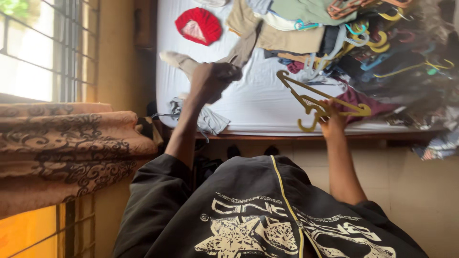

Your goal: The person picks up a pair of beige shorts from a bed, unfolds them, and places them onto a yellow plastic hanger. They adjust the garment on the hanger and then place the hanger with the shorts back onto the bed among other clothes.

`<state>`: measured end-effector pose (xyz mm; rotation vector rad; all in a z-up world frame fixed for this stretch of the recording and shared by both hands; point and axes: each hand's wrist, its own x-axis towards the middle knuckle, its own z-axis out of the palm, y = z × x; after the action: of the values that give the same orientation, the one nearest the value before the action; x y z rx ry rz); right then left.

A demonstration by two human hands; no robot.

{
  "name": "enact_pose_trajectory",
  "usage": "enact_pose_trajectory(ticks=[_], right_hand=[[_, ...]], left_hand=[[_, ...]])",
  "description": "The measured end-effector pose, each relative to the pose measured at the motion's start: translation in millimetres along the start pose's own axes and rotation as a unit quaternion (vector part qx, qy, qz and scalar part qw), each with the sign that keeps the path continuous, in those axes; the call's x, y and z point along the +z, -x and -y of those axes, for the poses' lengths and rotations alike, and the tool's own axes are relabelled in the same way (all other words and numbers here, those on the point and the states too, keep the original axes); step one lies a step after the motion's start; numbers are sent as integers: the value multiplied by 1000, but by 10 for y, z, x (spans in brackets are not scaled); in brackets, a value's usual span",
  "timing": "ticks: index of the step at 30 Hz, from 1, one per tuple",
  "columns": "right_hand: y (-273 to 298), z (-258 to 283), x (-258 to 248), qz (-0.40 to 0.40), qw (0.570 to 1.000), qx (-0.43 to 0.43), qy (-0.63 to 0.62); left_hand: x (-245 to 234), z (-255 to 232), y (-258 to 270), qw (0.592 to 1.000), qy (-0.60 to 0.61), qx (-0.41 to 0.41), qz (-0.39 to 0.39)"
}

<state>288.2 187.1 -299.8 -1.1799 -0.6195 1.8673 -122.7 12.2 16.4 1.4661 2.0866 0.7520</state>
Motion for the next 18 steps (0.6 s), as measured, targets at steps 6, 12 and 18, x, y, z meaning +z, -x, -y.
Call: enact_pose_trajectory(ticks=[6, 12, 18], right_hand=[[-280, -329, 642, -85, 985, 149, 36], [648, 269, 1728, 102, 824, -404, 385], [1201, 1117, 2790, 445, 554, -548, 441]], left_hand=[[-557, 11, 265, 985, -75, 104, -117], [-586, -152, 680, 993, -22, 19, -114], [-441, -295, 991, 998, 23, 10, -56]])
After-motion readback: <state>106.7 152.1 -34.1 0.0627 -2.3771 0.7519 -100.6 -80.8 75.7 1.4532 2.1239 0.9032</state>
